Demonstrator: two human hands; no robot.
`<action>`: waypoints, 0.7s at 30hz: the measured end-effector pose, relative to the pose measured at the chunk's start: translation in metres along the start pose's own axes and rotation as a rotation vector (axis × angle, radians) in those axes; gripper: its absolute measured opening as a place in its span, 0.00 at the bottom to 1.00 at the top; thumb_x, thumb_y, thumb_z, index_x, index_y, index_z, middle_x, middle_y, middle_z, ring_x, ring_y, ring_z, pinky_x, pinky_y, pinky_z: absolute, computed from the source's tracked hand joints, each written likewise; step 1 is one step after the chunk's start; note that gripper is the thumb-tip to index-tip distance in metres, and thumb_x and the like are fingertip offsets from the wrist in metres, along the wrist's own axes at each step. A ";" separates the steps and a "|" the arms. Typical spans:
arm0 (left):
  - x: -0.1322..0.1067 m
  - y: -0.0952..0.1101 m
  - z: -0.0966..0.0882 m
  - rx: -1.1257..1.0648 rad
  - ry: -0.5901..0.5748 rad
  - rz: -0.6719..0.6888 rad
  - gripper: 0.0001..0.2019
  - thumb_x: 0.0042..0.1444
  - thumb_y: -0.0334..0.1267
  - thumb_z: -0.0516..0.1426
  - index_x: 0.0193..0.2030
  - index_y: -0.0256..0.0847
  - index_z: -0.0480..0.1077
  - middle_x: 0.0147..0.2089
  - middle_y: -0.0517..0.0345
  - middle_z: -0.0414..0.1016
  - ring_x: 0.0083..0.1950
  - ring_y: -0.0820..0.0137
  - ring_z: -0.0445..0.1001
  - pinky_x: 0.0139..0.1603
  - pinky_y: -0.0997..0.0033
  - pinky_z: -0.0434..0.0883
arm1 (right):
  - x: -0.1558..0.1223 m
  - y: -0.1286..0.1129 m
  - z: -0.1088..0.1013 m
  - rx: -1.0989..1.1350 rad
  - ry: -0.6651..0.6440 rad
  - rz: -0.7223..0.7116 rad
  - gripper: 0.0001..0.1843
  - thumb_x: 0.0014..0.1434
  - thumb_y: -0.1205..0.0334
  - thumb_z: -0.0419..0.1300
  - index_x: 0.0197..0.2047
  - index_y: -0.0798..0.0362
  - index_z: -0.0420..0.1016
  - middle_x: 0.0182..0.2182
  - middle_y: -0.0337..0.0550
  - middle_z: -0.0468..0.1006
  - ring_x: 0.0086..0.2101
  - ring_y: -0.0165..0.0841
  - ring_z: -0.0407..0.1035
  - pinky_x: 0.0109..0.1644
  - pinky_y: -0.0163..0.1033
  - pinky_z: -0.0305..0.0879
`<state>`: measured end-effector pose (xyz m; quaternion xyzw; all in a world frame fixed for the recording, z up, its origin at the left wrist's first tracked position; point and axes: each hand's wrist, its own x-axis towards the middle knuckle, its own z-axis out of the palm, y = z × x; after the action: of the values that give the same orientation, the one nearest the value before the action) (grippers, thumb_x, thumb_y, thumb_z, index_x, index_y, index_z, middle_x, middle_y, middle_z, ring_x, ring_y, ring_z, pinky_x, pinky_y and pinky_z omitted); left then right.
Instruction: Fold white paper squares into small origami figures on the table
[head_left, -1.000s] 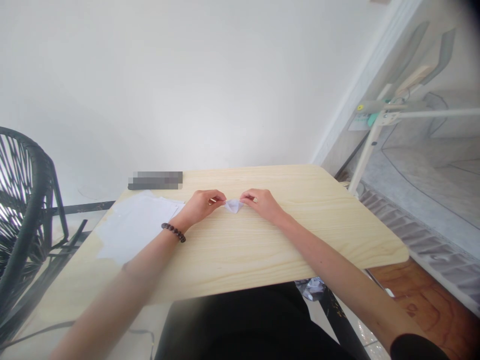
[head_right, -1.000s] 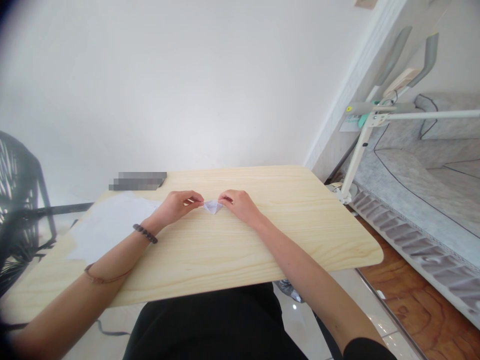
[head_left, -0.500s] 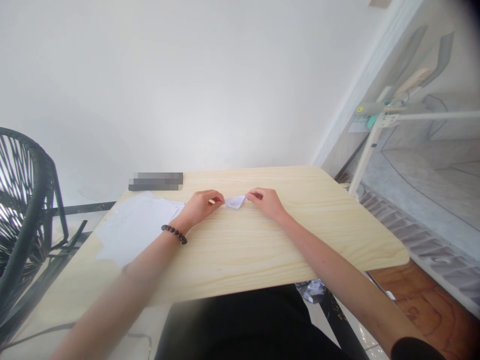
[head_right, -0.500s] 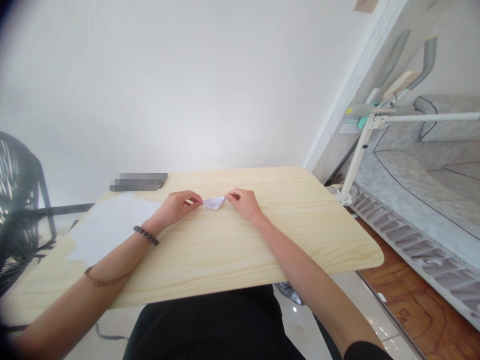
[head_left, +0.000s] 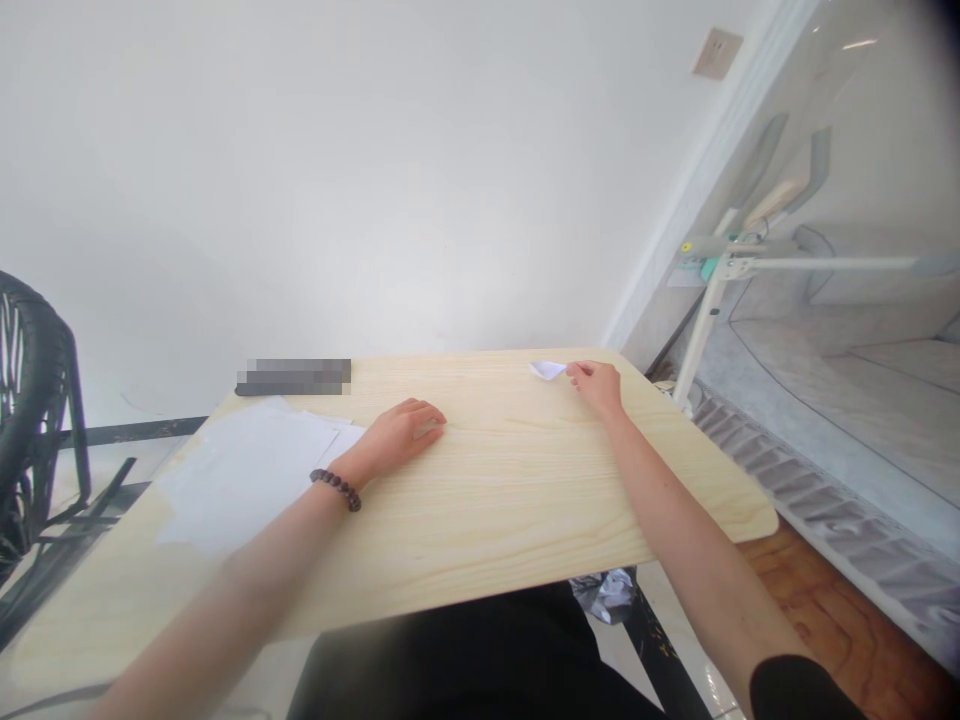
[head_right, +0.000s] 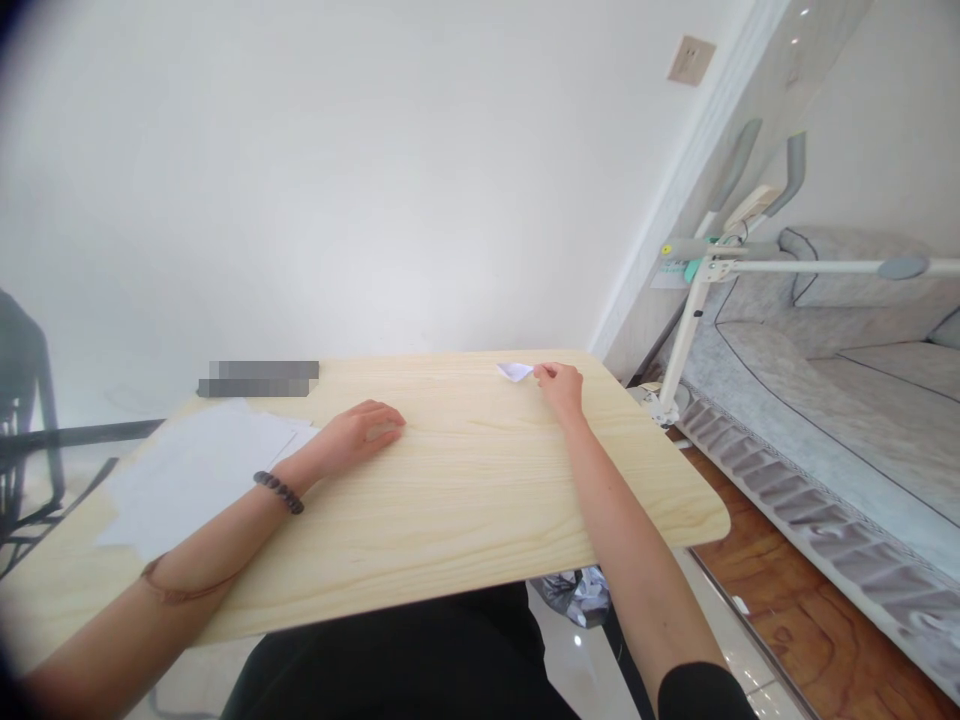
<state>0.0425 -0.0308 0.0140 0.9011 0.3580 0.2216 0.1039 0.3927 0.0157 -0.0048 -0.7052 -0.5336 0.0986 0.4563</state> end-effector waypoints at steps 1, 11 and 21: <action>0.000 0.000 0.001 -0.004 -0.003 0.014 0.12 0.55 0.41 0.46 0.40 0.42 0.67 0.41 0.54 0.70 0.45 0.67 0.66 0.47 0.66 0.64 | 0.005 0.010 -0.004 -0.022 0.035 0.033 0.15 0.46 0.58 0.54 0.31 0.58 0.76 0.24 0.45 0.77 0.23 0.31 0.69 0.35 0.35 0.63; 0.002 0.000 0.002 -0.035 -0.017 0.064 0.12 0.56 0.40 0.45 0.39 0.42 0.67 0.43 0.54 0.69 0.46 0.67 0.65 0.49 0.66 0.62 | 0.028 0.048 -0.021 -0.128 0.296 0.087 0.16 0.46 0.59 0.52 0.32 0.60 0.76 0.30 0.51 0.77 0.34 0.38 0.69 0.45 0.42 0.59; 0.001 0.003 0.002 -0.041 -0.015 0.049 0.12 0.56 0.40 0.45 0.39 0.42 0.68 0.43 0.54 0.68 0.46 0.67 0.65 0.49 0.66 0.62 | 0.030 0.056 -0.022 -0.133 0.343 0.104 0.16 0.46 0.60 0.52 0.33 0.59 0.76 0.30 0.48 0.77 0.34 0.39 0.68 0.47 0.44 0.57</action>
<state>0.0460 -0.0322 0.0143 0.9090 0.3303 0.2245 0.1196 0.4562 0.0286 -0.0237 -0.7669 -0.4161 -0.0352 0.4873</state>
